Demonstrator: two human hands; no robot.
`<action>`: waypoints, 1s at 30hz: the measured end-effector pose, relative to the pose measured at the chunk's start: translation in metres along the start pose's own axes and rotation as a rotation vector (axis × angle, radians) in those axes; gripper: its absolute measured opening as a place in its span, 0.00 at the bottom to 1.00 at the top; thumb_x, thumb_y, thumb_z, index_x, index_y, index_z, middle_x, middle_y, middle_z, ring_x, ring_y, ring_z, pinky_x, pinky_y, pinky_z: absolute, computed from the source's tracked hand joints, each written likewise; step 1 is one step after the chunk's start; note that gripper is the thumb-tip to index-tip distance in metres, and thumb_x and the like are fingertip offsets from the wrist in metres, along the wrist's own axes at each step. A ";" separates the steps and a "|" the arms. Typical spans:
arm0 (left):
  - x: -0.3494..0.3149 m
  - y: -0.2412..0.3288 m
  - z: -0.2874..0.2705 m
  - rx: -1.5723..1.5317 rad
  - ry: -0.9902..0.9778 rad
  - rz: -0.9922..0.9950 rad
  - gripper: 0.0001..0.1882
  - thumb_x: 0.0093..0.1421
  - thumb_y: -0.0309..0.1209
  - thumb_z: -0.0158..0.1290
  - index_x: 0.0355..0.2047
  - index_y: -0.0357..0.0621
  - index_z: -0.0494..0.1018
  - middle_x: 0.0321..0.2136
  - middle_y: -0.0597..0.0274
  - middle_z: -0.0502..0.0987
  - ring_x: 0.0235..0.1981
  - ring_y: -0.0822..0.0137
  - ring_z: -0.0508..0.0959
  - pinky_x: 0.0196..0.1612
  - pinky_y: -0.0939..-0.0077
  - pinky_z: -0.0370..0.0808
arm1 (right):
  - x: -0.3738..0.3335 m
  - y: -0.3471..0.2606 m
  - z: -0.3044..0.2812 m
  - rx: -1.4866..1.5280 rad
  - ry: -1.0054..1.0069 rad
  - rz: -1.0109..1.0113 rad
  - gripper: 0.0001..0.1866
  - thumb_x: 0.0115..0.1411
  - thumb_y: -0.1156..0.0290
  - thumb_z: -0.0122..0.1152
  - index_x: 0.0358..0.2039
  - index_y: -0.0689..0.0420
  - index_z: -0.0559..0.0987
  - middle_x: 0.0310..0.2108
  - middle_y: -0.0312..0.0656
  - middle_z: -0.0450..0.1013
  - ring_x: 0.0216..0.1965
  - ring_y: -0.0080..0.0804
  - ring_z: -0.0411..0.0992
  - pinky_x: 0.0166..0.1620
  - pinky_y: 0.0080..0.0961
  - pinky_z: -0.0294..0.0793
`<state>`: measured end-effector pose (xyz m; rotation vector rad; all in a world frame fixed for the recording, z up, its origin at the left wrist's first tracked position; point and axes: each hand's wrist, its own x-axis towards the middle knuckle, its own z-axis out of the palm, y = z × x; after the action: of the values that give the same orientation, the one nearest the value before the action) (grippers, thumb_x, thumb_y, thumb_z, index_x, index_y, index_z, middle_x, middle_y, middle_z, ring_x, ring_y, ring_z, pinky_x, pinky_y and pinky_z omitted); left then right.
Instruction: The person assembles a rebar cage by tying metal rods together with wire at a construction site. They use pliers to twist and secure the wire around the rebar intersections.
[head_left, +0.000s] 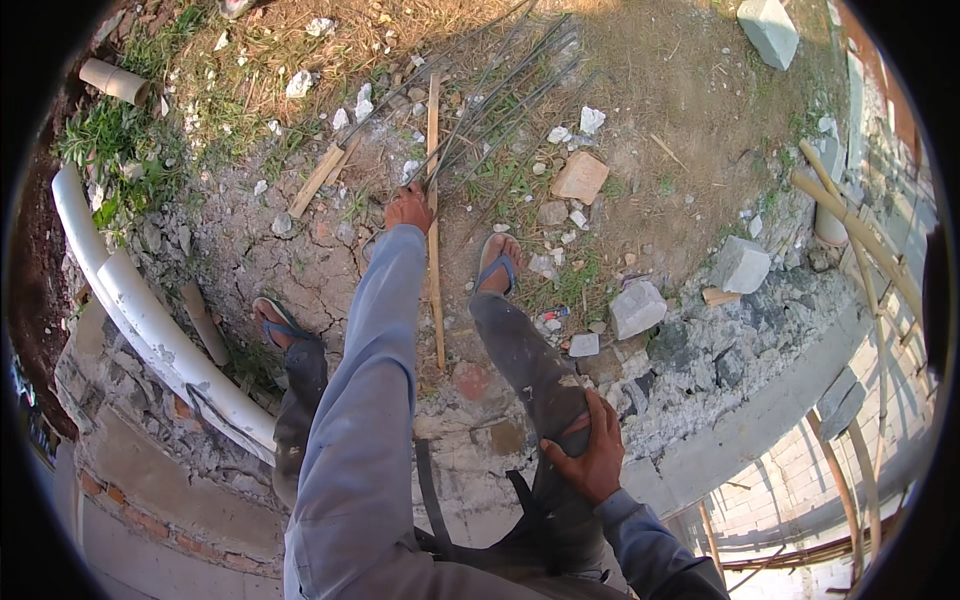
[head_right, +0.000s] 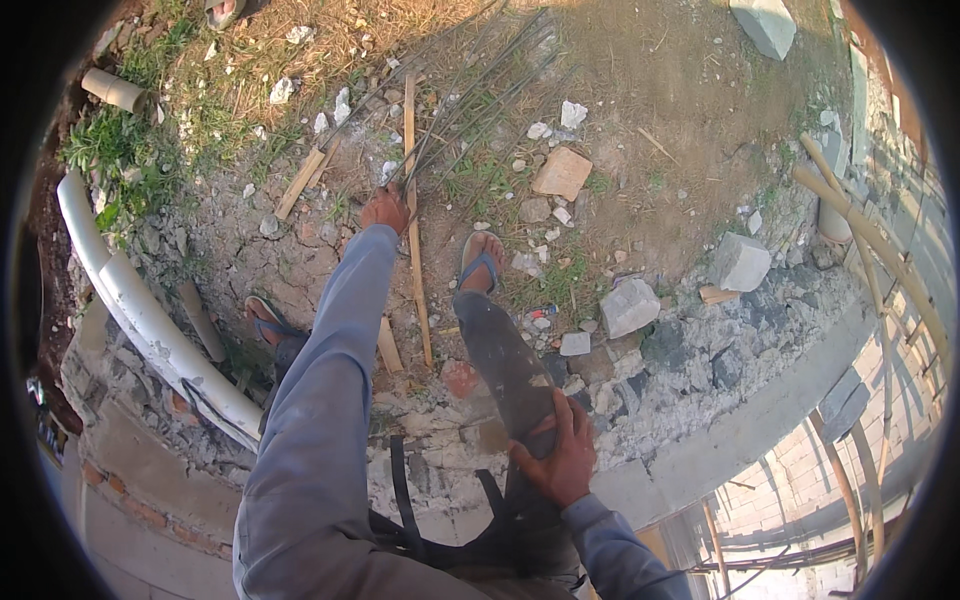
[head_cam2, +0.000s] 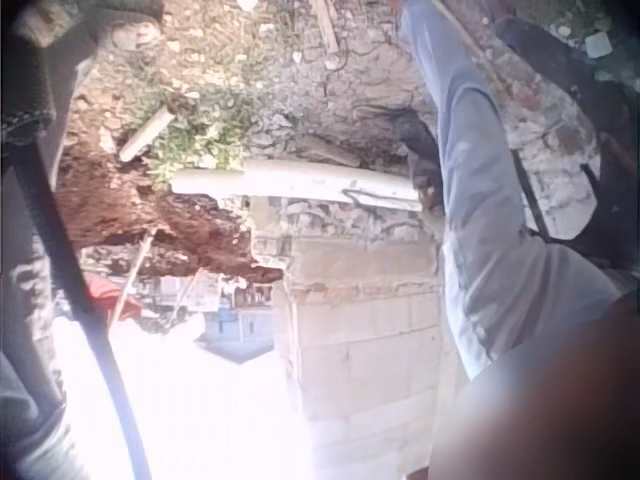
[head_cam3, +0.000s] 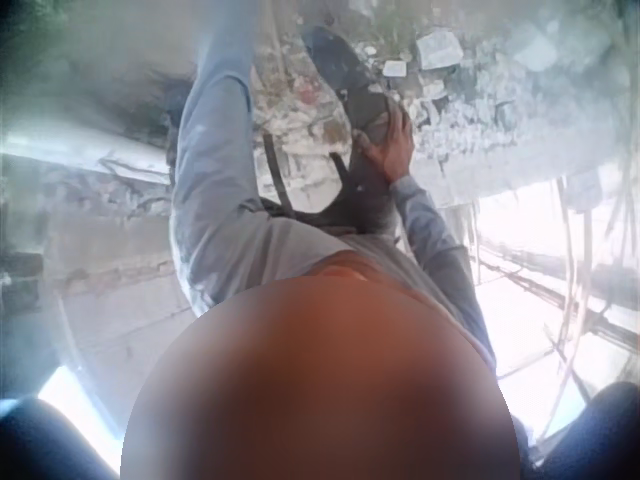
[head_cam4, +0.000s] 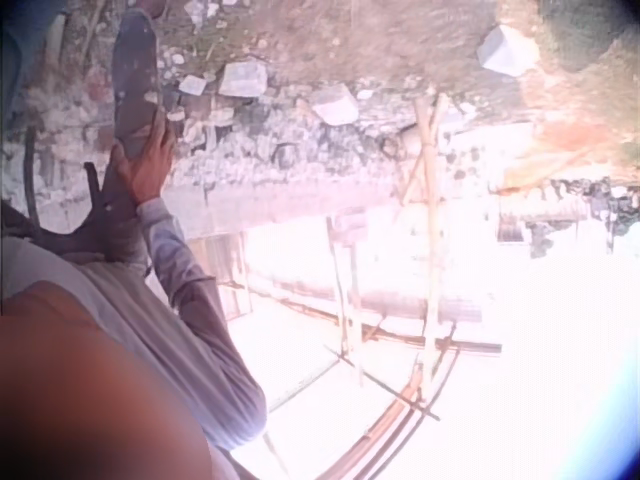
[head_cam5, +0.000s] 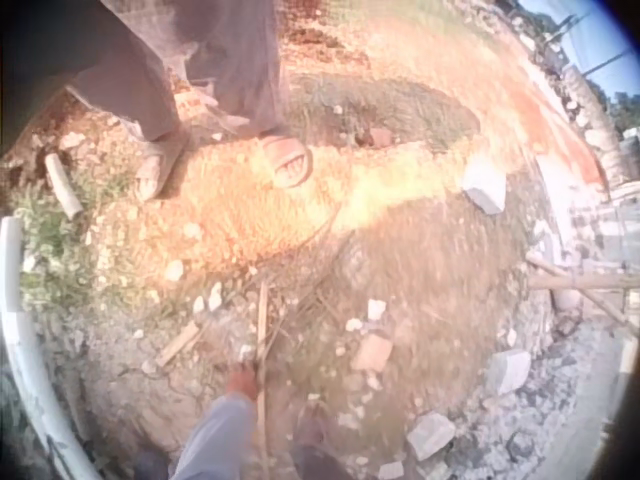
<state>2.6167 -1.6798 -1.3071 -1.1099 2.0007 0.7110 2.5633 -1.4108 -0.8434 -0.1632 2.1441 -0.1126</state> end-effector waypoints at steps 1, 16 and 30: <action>-0.001 0.000 -0.005 0.003 0.017 0.052 0.27 0.64 0.46 0.42 0.53 0.35 0.65 0.39 0.44 0.79 0.38 0.47 0.80 0.43 0.58 0.76 | -0.001 -0.001 0.001 -0.003 -0.006 -0.005 0.50 0.42 0.55 0.71 0.64 0.56 0.58 0.53 0.51 0.63 0.58 0.52 0.61 0.57 0.46 0.64; -0.224 -0.024 -0.152 -0.519 0.166 0.092 0.17 0.62 0.40 0.43 0.45 0.45 0.71 0.28 0.43 0.79 0.33 0.42 0.78 0.39 0.47 0.74 | -0.018 -0.067 0.027 -0.238 0.002 -0.070 0.41 0.49 0.53 0.67 0.61 0.53 0.63 0.43 0.46 0.72 0.55 0.53 0.63 0.54 0.47 0.65; -0.556 -0.273 -0.306 -0.920 0.175 -0.076 0.10 0.57 0.32 0.49 0.35 0.38 0.72 0.26 0.48 0.78 0.33 0.46 0.79 0.35 0.53 0.75 | -0.105 -0.356 0.119 0.453 -0.750 0.071 0.40 0.66 0.38 0.37 0.64 0.60 0.58 0.45 0.53 0.73 0.42 0.39 0.75 0.45 0.33 0.74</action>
<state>2.9560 -1.7759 -0.7133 -1.7909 1.7545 1.6206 2.7456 -1.7476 -0.7704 0.1247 1.3337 -0.4205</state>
